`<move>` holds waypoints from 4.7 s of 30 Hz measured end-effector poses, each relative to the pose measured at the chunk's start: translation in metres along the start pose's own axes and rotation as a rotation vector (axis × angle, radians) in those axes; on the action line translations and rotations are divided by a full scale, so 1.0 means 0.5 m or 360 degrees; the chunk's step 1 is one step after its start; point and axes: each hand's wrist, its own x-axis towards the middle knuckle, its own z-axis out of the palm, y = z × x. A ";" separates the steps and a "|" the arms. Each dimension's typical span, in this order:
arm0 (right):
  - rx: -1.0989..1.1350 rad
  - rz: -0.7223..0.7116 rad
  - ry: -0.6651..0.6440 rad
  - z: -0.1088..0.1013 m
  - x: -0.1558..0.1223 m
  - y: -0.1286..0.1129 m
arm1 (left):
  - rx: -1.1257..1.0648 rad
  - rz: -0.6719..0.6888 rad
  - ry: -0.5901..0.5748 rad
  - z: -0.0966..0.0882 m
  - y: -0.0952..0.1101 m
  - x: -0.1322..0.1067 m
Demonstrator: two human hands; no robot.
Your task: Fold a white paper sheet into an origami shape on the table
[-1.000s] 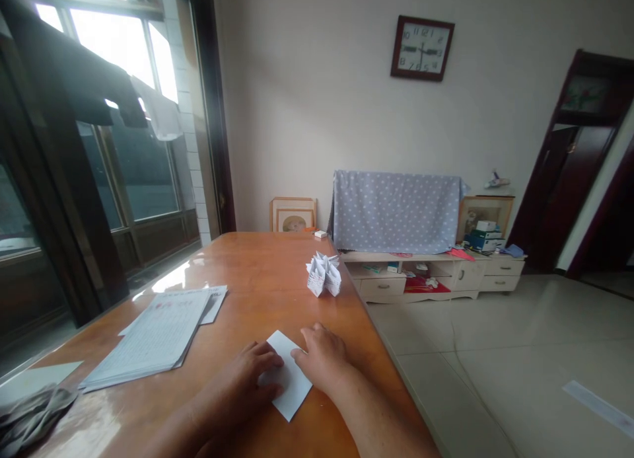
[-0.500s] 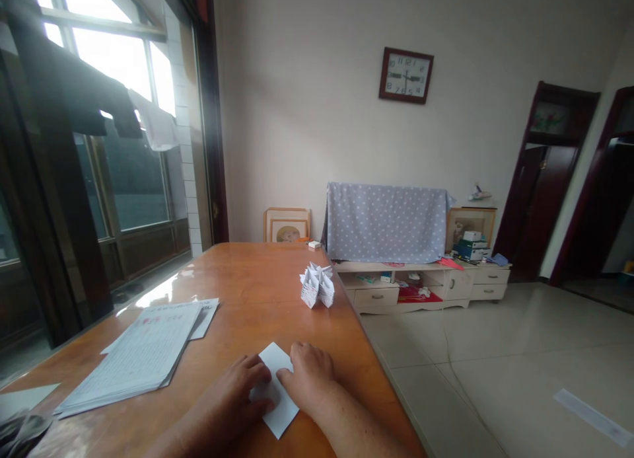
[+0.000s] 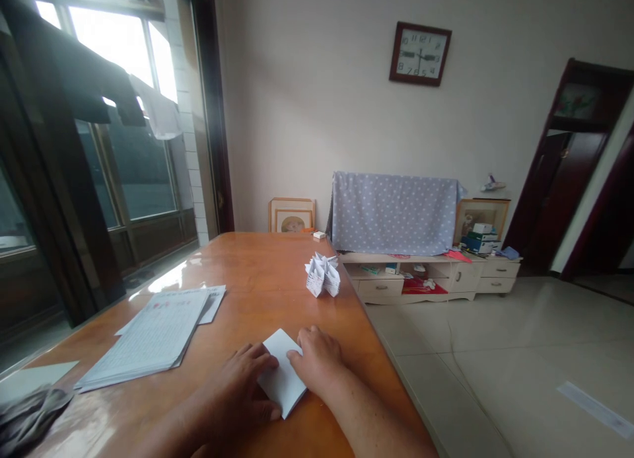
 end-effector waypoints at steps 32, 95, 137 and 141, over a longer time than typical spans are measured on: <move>0.0385 -0.0546 -0.0126 -0.099 -0.021 0.028 | -0.0070 -0.0039 0.0493 -0.002 0.000 0.002; 0.0535 0.0008 -0.0467 -0.016 0.022 0.079 | 0.0298 0.0238 -0.0074 0.088 0.008 -0.002; 0.0284 0.0060 -0.0433 0.005 0.024 0.081 | 0.0216 0.0161 -0.0199 0.090 0.001 -0.003; 0.0225 0.0091 -0.0425 -0.011 0.022 0.070 | 0.0137 0.0104 -0.0296 0.075 0.012 -0.002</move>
